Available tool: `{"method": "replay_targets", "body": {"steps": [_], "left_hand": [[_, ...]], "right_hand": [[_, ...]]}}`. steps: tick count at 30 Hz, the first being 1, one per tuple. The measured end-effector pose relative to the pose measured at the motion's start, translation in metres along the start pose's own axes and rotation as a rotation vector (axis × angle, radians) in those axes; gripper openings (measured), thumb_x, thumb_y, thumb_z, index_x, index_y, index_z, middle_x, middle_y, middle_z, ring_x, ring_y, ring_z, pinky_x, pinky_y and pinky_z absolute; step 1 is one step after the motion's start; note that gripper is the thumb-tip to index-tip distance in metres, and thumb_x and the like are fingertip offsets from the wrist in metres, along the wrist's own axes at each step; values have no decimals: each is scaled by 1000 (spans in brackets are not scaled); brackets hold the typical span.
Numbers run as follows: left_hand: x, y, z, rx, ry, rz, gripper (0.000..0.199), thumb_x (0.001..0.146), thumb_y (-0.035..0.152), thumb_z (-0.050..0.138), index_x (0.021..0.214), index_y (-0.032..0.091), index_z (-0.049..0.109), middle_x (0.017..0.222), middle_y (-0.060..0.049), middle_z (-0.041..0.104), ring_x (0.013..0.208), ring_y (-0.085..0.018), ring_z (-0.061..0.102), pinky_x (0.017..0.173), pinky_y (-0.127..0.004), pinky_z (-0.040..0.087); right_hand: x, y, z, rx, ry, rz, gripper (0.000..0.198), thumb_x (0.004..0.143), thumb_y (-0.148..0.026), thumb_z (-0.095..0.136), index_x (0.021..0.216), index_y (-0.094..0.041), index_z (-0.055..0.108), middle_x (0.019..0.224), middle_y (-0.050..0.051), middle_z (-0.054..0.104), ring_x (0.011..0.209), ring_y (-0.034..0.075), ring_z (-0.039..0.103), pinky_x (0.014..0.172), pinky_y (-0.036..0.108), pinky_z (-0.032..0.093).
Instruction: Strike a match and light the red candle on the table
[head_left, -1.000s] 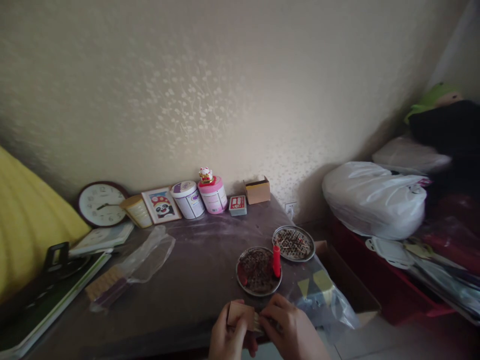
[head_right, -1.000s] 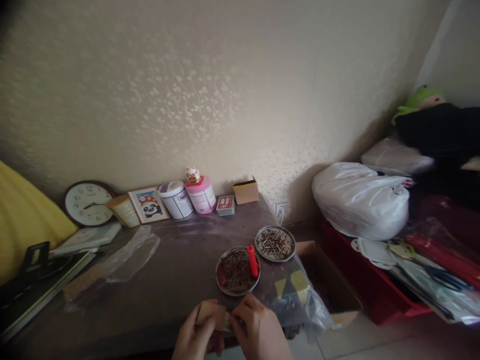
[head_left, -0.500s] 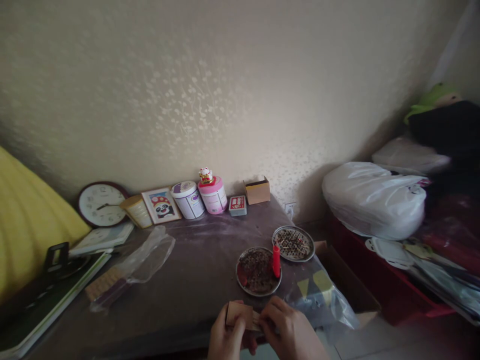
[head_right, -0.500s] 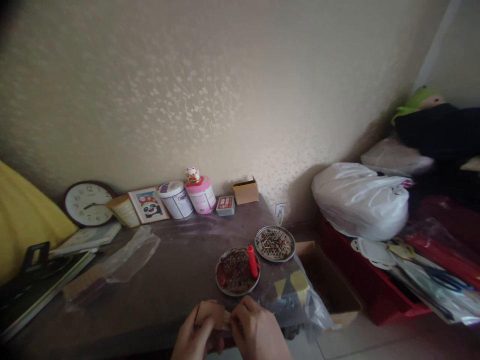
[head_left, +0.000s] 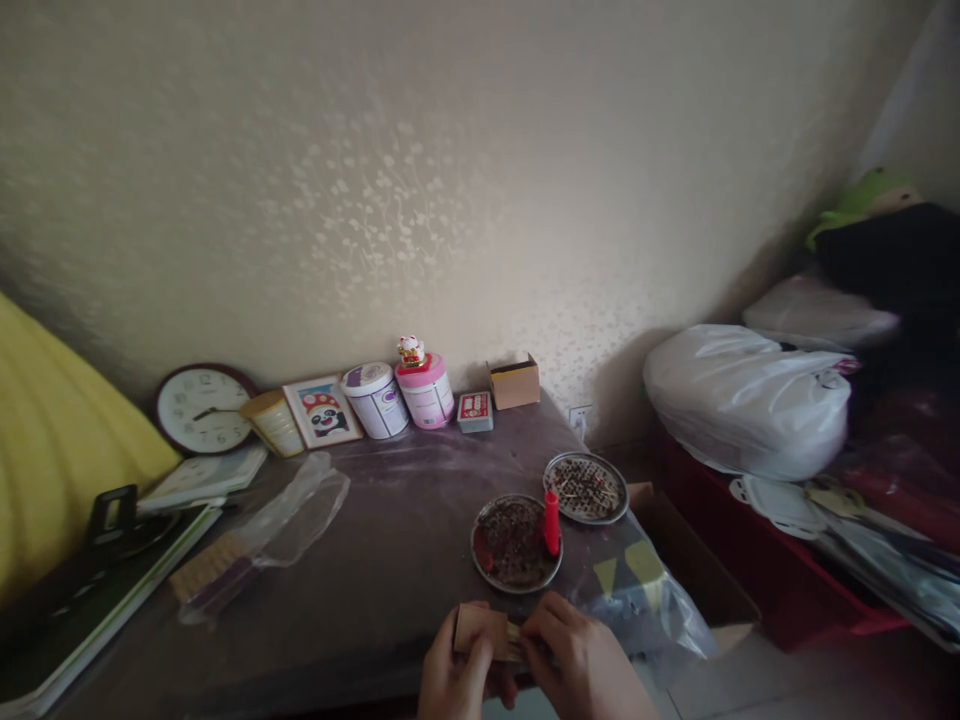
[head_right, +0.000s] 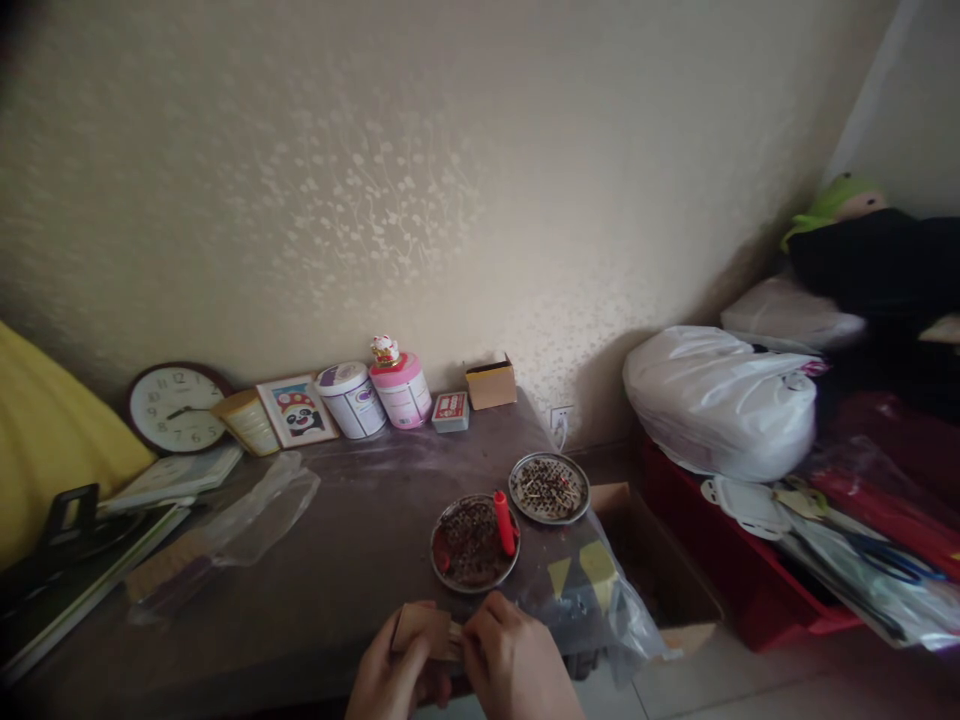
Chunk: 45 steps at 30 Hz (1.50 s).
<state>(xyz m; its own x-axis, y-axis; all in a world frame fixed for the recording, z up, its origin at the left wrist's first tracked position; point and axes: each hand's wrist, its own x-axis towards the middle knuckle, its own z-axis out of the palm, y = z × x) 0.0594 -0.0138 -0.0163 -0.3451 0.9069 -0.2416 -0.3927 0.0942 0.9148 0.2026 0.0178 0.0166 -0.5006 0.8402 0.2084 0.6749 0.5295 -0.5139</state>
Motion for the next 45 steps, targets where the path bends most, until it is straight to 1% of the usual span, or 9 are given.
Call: {"method": "replay_targets", "body": {"steps": [10, 19, 26, 29, 32, 34, 38, 42, 45], "left_hand": [[0, 8, 1, -88, 0, -64, 41, 60, 36, 79, 89, 14, 60, 55, -1, 67, 32, -13, 51, 35, -25, 40], [-2, 14, 5, -162, 33, -81, 38, 59, 36, 81, 84, 15, 62, 51, 0, 65, 32, -13, 52, 34, -23, 38], [5, 18, -7, -199, 37, -65, 33, 60, 34, 82, 79, 15, 62, 50, -1, 66, 36, -13, 53, 36, -22, 40], [7, 24, -14, -203, 20, -67, 32, 60, 34, 83, 76, 15, 63, 49, 0, 65, 40, -14, 56, 39, -24, 44], [7, 26, -15, -225, 13, -69, 32, 60, 35, 84, 73, 15, 64, 49, 0, 65, 41, -13, 57, 40, -24, 44], [6, 23, -11, -237, 7, -84, 32, 60, 36, 84, 73, 14, 64, 50, 0, 66, 39, -12, 56, 38, -23, 42], [3, 15, -3, -238, -18, -109, 37, 59, 37, 82, 82, 14, 63, 50, -2, 67, 35, -14, 55, 35, -23, 39], [0, 13, 1, -230, -25, -125, 38, 58, 38, 83, 80, 16, 62, 49, -1, 66, 36, -15, 56, 36, -23, 40], [-1, 12, 3, -246, -56, -136, 37, 57, 37, 84, 79, 16, 63, 49, -1, 66, 36, -15, 56, 36, -23, 40]], "right_hand": [[0, -2, -2, -73, 62, -92, 22, 94, -13, 47, 78, -19, 61, 78, 2, 65, 66, 16, 67, 57, 22, 46], [0, -1, 0, -38, 118, -95, 31, 99, -20, 32, 79, -21, 55, 77, 3, 64, 60, 16, 66, 54, 24, 46], [0, 4, -7, -23, 131, -99, 26, 98, -19, 33, 85, -21, 55, 80, 4, 64, 66, 19, 66, 58, 27, 46], [1, 5, -12, 74, 154, -29, 23, 97, -19, 36, 85, -21, 56, 82, 4, 64, 70, 19, 65, 62, 28, 46], [2, 4, -14, 280, 193, 139, 20, 97, -25, 40, 83, -21, 54, 76, 2, 63, 66, 17, 61, 62, 25, 45], [2, 1, -12, 424, 196, 221, 22, 97, -32, 41, 81, -21, 52, 70, 0, 62, 64, 16, 59, 59, 23, 44], [3, -3, -7, 585, 176, 241, 29, 96, -41, 41, 79, -21, 53, 71, 2, 65, 66, 16, 59, 61, 22, 44], [4, -4, -1, 610, 174, 257, 30, 95, -43, 42, 81, -20, 54, 75, 3, 68, 68, 17, 61, 62, 23, 44], [2, -4, 6, 601, 143, 214, 30, 95, -43, 41, 83, -20, 55, 74, 3, 67, 67, 16, 60, 62, 23, 44]]}}
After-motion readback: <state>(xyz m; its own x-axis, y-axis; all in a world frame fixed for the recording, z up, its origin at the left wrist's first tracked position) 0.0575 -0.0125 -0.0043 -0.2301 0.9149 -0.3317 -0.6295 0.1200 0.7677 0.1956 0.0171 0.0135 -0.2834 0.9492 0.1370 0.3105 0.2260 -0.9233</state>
